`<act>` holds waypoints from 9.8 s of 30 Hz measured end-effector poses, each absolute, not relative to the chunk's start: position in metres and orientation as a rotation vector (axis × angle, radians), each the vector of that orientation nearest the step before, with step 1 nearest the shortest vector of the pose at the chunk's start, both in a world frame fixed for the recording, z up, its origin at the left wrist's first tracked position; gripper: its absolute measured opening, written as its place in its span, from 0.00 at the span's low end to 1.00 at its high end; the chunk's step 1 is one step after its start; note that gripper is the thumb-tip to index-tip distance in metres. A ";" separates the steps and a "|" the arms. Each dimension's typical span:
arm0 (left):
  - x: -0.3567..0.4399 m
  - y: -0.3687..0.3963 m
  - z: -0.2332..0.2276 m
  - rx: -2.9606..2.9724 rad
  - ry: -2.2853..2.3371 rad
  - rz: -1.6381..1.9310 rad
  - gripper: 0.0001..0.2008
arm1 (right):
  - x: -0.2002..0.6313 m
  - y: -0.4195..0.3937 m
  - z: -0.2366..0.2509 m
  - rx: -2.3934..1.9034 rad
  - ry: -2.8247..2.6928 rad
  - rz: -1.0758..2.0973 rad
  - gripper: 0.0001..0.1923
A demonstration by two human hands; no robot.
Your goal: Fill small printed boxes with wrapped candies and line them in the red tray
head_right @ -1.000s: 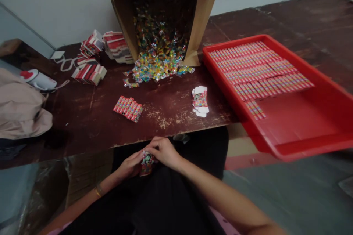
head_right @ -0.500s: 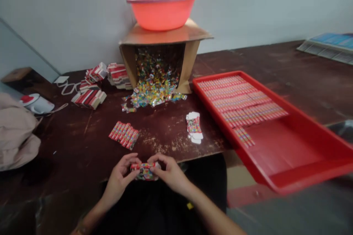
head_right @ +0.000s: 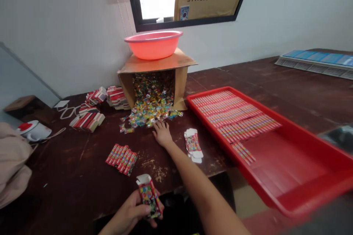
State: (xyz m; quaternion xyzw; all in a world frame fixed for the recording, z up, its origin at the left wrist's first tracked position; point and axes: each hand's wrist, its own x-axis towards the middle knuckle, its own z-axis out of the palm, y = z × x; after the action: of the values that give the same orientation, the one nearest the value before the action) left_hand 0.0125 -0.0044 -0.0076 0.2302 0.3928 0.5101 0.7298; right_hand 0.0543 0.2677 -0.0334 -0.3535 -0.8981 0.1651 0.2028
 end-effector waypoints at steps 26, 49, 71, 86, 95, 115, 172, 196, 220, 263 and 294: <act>0.009 -0.006 -0.011 0.634 1.196 1.036 0.24 | 0.155 0.115 0.023 -0.728 -2.238 0.979 0.05; -0.008 0.005 0.009 0.893 1.442 1.047 0.16 | 0.149 0.086 0.014 -0.552 -2.033 1.525 0.12; -0.016 -0.022 -0.002 0.734 1.082 0.868 0.20 | 0.156 0.078 -0.014 -0.602 -2.058 1.393 0.12; -0.001 -0.013 -0.018 0.877 1.543 1.077 0.23 | 0.125 0.077 -0.031 -0.877 -2.055 1.306 0.14; -0.047 -0.052 -0.009 1.003 2.007 1.010 0.17 | 0.048 0.129 -0.035 -0.949 -2.165 1.173 0.16; 0.007 0.014 -0.019 1.254 1.571 0.839 0.18 | 0.238 0.250 -0.052 -1.728 -2.004 0.530 0.17; 0.013 -0.004 0.024 0.624 0.749 0.704 0.21 | 0.190 0.116 0.062 -0.367 -2.162 1.972 0.09; 0.028 -0.014 -0.008 0.910 1.455 1.166 0.20 | 0.170 0.060 0.002 -0.968 -1.648 1.773 0.17; 0.027 -0.049 0.005 0.722 1.372 1.173 0.11 | 0.186 0.036 -0.002 -0.920 -0.935 2.693 0.16; -0.046 -0.065 0.036 1.236 1.407 0.285 0.13 | 0.104 0.153 0.011 -0.695 -2.373 0.920 0.13; 0.016 -0.006 -0.001 0.802 1.329 1.061 0.27 | 0.157 0.105 0.026 -0.680 -2.147 1.310 0.06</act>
State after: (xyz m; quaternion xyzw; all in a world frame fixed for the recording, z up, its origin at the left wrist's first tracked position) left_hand 0.0158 -0.0061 -0.0009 0.3443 0.5709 0.4557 0.5898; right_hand 0.1568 0.1048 0.0263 -0.2517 -0.7946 0.4850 0.2648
